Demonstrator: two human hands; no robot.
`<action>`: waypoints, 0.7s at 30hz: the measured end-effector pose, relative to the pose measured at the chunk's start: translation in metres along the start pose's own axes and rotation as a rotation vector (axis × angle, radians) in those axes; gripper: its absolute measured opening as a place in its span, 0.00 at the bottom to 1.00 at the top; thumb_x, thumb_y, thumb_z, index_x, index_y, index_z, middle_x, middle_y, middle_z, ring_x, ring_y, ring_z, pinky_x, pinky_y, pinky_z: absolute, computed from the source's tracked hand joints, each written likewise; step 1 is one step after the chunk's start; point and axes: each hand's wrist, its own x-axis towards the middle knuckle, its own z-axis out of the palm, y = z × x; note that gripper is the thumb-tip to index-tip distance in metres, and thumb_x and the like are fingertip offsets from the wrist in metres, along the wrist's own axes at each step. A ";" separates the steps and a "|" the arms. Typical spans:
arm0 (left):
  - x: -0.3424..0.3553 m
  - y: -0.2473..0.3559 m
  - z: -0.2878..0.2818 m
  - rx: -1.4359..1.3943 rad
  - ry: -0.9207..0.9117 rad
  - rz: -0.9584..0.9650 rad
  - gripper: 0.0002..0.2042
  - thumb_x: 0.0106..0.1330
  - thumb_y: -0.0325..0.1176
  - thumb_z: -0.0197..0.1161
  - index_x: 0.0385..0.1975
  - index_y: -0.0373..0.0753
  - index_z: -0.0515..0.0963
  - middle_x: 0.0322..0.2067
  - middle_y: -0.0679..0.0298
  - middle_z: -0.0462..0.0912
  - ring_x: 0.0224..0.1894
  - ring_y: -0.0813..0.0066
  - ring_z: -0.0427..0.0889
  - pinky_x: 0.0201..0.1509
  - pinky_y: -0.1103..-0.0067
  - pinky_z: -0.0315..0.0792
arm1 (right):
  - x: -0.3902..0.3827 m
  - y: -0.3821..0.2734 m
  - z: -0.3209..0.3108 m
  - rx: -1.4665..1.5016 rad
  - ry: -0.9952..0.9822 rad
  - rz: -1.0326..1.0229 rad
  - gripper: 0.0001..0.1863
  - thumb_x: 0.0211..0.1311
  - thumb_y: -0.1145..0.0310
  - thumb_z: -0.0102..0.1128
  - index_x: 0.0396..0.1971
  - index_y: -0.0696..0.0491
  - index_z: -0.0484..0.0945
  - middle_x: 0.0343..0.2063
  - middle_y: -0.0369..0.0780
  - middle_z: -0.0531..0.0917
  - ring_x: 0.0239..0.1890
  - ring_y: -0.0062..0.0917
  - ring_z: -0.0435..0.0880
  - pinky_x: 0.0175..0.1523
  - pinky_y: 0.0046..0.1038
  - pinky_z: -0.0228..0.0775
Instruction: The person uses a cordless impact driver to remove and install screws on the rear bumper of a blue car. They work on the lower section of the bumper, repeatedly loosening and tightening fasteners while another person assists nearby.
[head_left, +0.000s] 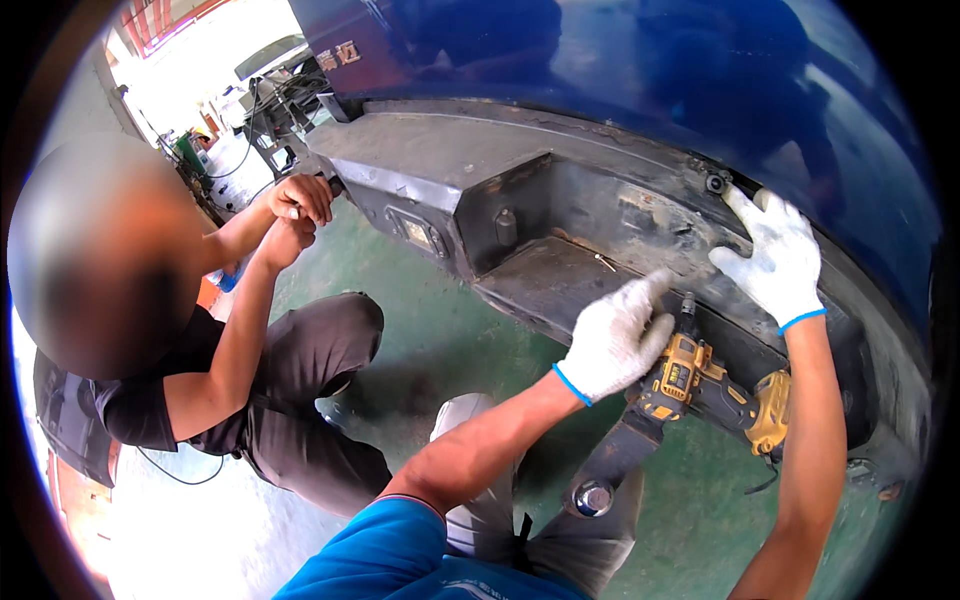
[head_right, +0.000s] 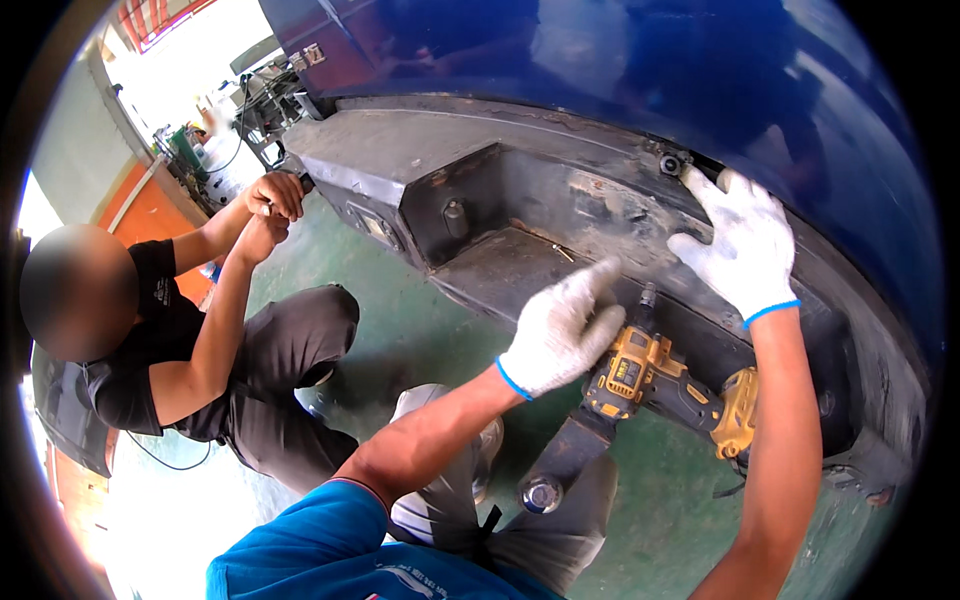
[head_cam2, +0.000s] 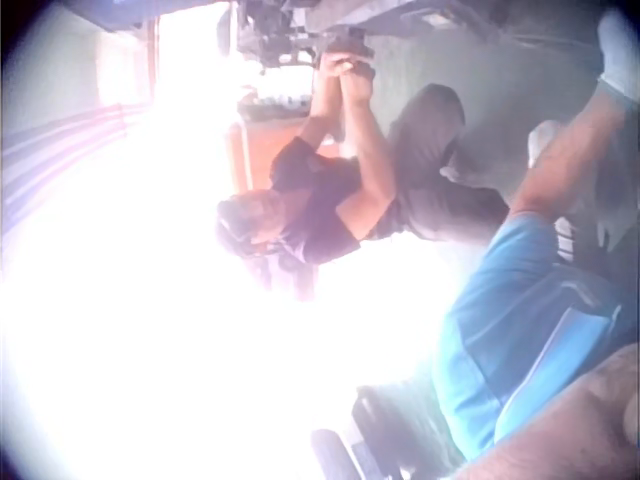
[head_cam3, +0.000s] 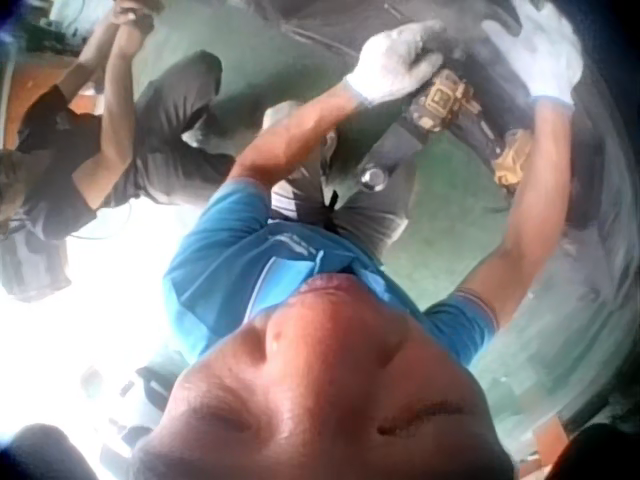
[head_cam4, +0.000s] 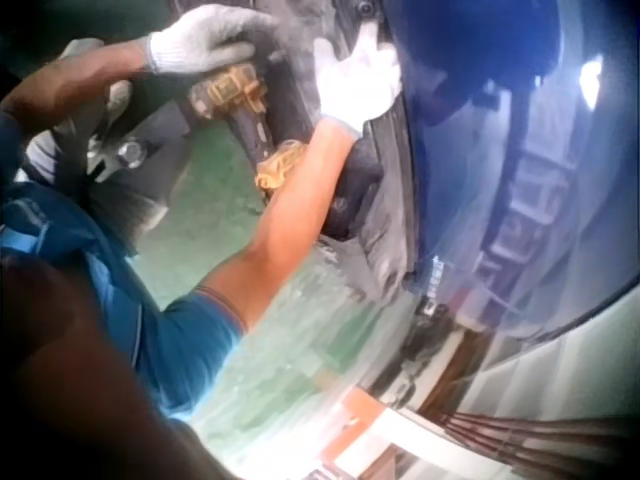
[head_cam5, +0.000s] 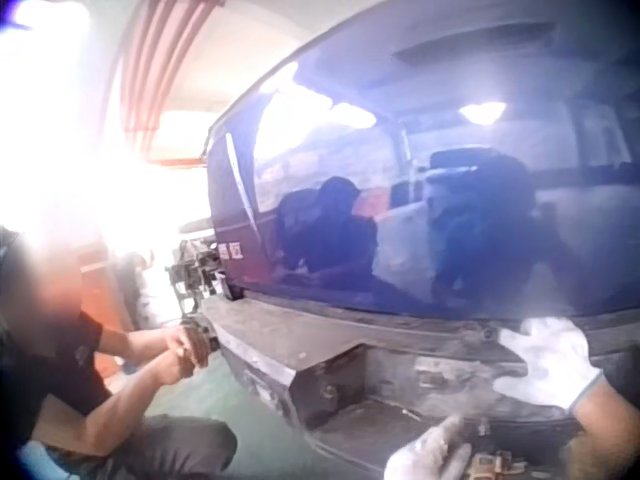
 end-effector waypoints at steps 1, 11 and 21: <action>-0.007 -0.009 0.008 0.006 0.049 0.046 0.23 0.74 0.31 0.69 0.67 0.33 0.79 0.45 0.46 0.89 0.46 0.43 0.91 0.52 0.59 0.85 | 0.002 -0.003 0.000 0.011 -0.005 -0.001 0.41 0.53 0.50 0.78 0.71 0.40 0.83 0.55 0.46 0.84 0.60 0.44 0.83 0.67 0.45 0.77; -0.018 -0.008 0.005 -0.080 -0.018 -0.050 0.20 0.75 0.31 0.67 0.64 0.32 0.81 0.47 0.42 0.88 0.50 0.37 0.89 0.54 0.56 0.83 | -0.003 0.004 0.013 0.027 0.113 -0.025 0.42 0.48 0.56 0.77 0.71 0.40 0.82 0.51 0.45 0.82 0.56 0.44 0.83 0.65 0.44 0.77; -0.018 -0.012 0.006 -0.096 0.026 0.018 0.19 0.75 0.30 0.66 0.62 0.33 0.82 0.45 0.43 0.87 0.46 0.38 0.89 0.51 0.56 0.83 | -0.001 0.006 0.016 0.013 0.083 -0.004 0.44 0.47 0.57 0.78 0.72 0.40 0.82 0.52 0.44 0.82 0.57 0.44 0.83 0.67 0.45 0.77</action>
